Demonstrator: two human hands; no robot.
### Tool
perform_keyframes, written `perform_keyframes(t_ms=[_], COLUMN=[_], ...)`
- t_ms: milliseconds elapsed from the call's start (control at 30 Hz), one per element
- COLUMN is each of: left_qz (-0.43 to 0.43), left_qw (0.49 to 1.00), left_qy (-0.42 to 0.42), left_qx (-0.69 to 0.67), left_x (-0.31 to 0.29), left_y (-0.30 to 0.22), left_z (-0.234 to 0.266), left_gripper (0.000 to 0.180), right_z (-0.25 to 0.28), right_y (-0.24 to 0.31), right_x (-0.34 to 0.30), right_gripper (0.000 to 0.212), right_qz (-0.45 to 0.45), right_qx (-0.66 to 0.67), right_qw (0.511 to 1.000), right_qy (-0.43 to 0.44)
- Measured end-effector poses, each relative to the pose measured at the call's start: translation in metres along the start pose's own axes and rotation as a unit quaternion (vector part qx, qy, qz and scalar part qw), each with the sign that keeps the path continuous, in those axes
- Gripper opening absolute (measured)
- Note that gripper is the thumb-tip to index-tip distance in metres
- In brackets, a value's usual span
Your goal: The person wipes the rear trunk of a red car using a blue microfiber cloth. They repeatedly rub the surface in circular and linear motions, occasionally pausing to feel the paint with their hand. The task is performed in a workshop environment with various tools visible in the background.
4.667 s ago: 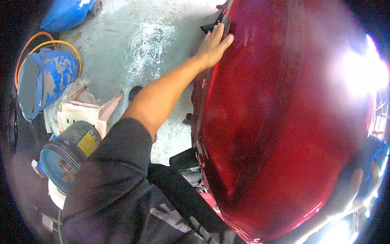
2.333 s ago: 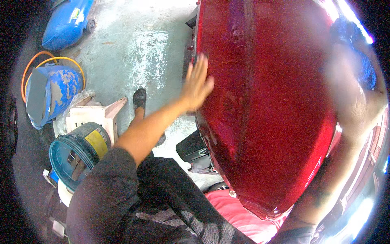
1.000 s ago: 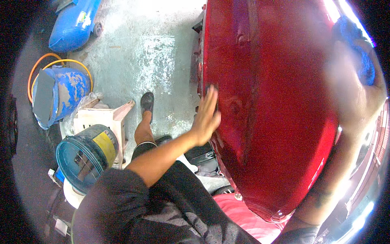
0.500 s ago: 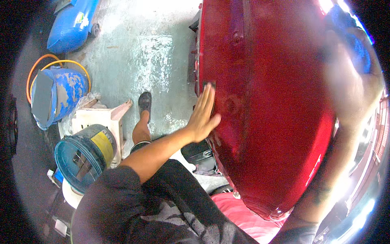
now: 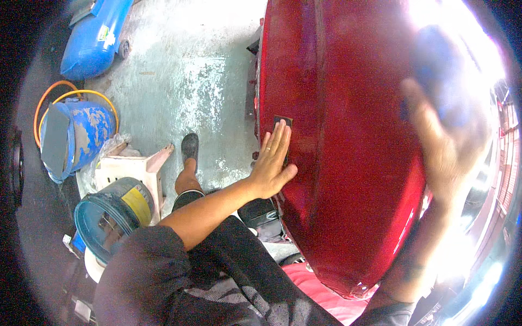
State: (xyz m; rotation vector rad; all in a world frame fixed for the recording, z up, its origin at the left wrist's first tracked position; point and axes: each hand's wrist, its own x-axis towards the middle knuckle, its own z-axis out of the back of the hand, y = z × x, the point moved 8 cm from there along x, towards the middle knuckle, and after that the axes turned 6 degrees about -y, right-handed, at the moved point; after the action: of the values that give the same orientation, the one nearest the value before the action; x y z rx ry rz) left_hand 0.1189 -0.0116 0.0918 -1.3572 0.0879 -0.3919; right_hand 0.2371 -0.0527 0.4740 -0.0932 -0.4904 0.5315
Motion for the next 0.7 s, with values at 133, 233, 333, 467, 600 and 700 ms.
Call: perform_keyframes(t_ms=[133,233,333,467,600,700], left_qz=[0.004,0.061,0.021,-0.008,0.012,0.023], left_qw=[0.996,0.993,0.995,1.000,0.995,0.995], left_qy=[-0.077,-0.102,-0.098,-0.010,-0.099,-0.095], left_qx=[0.041,0.008,0.023,0.009,0.032,0.034], left_x=[0.129,0.203,0.152,0.056,0.169,0.193], left_y=[0.030,0.045,0.031,0.002,0.023,0.032], left_z=[0.052,0.084,0.054,0.017,0.069,0.076], left_gripper=[0.084,0.083,0.082,0.093,0.081,0.082], right_z=[-0.006,-0.006,-0.022,-0.034,-0.040,-0.044], right_y=[0.011,-0.001,-0.025,-0.054,-0.062,-0.081], right_x=[0.009,0.018,0.040,0.051,0.057,0.048], right_gripper=[0.043,0.029,0.026,0.026,0.029,0.032], right_qz=[-0.061,-0.067,-0.049,-0.034,-0.013,-0.071], right_qx=[0.012,-0.021,-0.070,-0.110,-0.100,-0.059], right_qw=[0.997,0.997,0.996,0.993,0.995,0.996], right_qy=[0.038,0.016,0.012,0.008,0.019,0.012])
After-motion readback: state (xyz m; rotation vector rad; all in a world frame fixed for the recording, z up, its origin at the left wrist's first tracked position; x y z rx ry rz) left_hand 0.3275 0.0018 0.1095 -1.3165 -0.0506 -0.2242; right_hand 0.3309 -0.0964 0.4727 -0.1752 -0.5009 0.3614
